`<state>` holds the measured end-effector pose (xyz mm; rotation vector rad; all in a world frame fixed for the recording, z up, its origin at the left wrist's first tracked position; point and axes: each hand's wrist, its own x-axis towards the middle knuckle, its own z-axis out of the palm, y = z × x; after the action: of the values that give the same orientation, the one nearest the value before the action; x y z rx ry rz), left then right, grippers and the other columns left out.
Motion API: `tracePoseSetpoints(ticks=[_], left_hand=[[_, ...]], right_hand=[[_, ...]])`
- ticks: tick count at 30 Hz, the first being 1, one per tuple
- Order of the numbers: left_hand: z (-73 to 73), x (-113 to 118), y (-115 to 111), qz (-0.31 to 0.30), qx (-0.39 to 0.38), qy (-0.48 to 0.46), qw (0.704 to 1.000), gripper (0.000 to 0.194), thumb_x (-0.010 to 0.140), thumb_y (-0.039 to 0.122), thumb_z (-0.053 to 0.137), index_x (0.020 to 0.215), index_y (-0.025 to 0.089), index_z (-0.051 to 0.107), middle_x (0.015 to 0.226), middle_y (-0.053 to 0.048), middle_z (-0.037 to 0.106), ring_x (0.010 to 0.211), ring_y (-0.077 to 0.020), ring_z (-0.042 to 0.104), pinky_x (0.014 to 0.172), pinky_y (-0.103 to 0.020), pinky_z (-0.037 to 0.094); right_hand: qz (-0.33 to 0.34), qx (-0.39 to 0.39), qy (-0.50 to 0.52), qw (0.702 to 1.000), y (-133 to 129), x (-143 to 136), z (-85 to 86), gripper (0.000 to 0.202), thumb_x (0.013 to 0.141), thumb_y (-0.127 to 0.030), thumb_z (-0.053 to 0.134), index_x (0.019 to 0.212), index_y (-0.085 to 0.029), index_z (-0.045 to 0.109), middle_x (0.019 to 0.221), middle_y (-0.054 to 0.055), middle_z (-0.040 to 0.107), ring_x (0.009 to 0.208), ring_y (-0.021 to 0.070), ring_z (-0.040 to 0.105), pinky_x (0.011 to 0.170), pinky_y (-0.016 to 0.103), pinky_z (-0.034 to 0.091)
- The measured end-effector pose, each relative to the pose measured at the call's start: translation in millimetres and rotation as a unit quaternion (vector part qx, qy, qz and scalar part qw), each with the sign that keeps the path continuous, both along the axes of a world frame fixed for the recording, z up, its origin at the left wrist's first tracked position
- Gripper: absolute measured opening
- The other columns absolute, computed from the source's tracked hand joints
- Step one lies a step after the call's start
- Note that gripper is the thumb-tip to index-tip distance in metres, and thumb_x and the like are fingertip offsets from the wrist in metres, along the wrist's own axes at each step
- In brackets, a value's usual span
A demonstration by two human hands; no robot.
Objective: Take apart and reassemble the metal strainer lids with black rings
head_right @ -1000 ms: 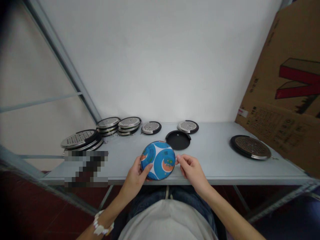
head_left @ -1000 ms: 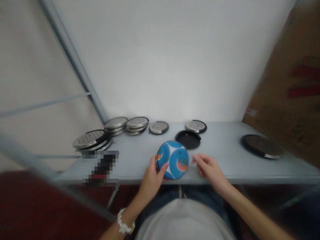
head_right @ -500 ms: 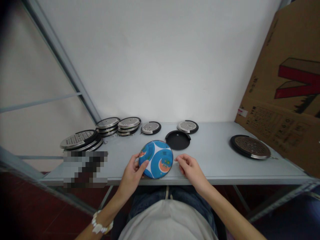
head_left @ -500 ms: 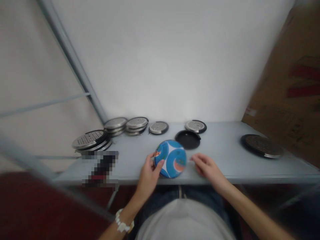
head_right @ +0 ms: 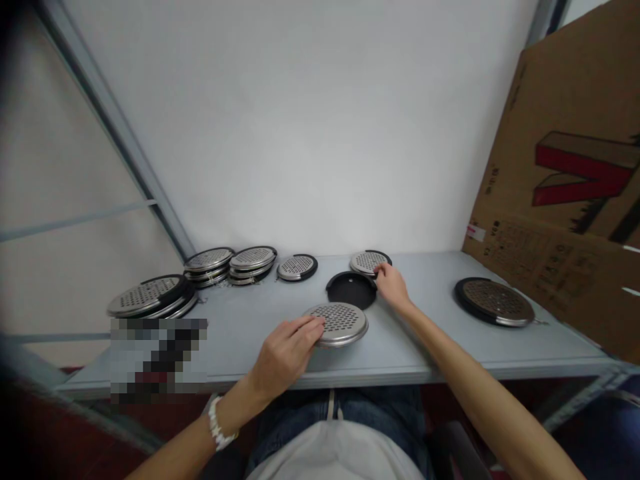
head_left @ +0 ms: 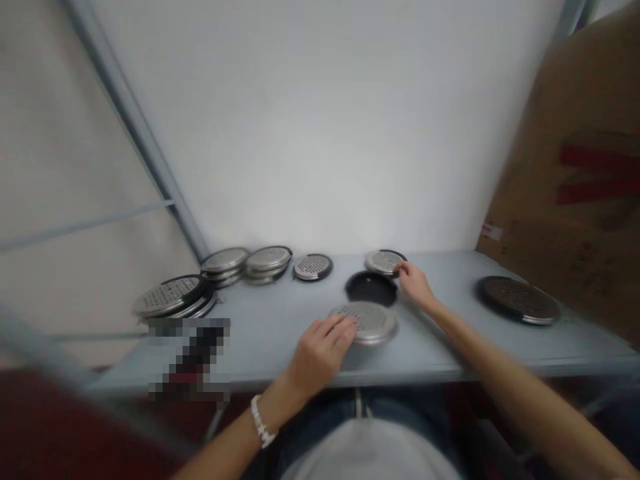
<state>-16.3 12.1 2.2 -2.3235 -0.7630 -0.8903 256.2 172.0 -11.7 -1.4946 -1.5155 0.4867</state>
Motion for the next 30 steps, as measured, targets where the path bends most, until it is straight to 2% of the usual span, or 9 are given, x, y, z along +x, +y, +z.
tracePoseSetpoints(ticks=[4, 8, 14, 19, 30], left_hand=[[4.0, 13, 30, 0.001, 0.022, 0.075, 0.997, 0.024, 0.100, 0.011, 0.043, 0.110, 0.013, 0.065, 0.117, -0.013, 0.073, 0.109, -0.0238, 0.066, 0.080, -0.035, 0.052], [-0.4, 19, 53, 0.016, -0.021, 0.126, 0.992, 0.019, 0.098, 0.016, 0.048, 0.106, 0.013, 0.064, 0.106, -0.013, 0.072, 0.098, -0.0244, 0.067, 0.076, -0.037, 0.051], [-8.9, 26, 68, 0.041, -0.063, 0.173, 0.982, 0.015, 0.098, 0.020, 0.053, 0.107, 0.012, 0.063, 0.098, -0.011, 0.069, 0.090, -0.0238, 0.064, 0.073, -0.035, 0.050], [-11.2, 33, 76, 0.056, -0.122, 0.182, 0.974, 0.024, 0.095, 0.026, 0.062, 0.114, 0.012, 0.061, 0.102, -0.012, 0.069, 0.097, -0.0263, 0.064, 0.076, -0.036, 0.051], [0.4, 42, 83, 0.082, -0.191, 0.166, 0.964, 0.024, 0.091, 0.026, 0.069, 0.111, 0.015, 0.063, 0.105, -0.010, 0.069, 0.101, -0.0266, 0.061, 0.082, -0.037, 0.050]], right_hand=[[0.001, -0.020, -0.048, 0.999, 44, 2, -0.9, 0.021, 0.084, -0.025, 0.053, 0.076, -0.017, 0.071, 0.083, 0.010, 0.074, 0.085, 0.0236, 0.067, 0.080, 0.030, 0.048], [0.023, -0.022, -0.077, 0.996, 58, -4, -10.6, 0.025, 0.084, -0.038, 0.061, 0.078, -0.016, 0.073, 0.081, 0.009, 0.074, 0.080, 0.0231, 0.068, 0.076, 0.030, 0.049], [0.064, -0.007, -0.098, 0.993, 60, -6, -21.4, 0.017, 0.081, -0.033, 0.066, 0.083, -0.017, 0.073, 0.078, 0.005, 0.074, 0.075, 0.0202, 0.067, 0.073, 0.027, 0.048], [0.088, 0.003, -0.101, 0.991, 54, -6, -27.2, 0.020, 0.086, -0.033, 0.063, 0.087, -0.016, 0.073, 0.081, 0.006, 0.075, 0.075, 0.0194, 0.068, 0.071, 0.026, 0.047], [0.079, -0.006, -0.106, 0.991, 50, -7, -24.4, 0.018, 0.084, -0.028, 0.065, 0.078, -0.012, 0.072, 0.077, 0.008, 0.074, 0.074, 0.0191, 0.066, 0.067, 0.025, 0.044]])
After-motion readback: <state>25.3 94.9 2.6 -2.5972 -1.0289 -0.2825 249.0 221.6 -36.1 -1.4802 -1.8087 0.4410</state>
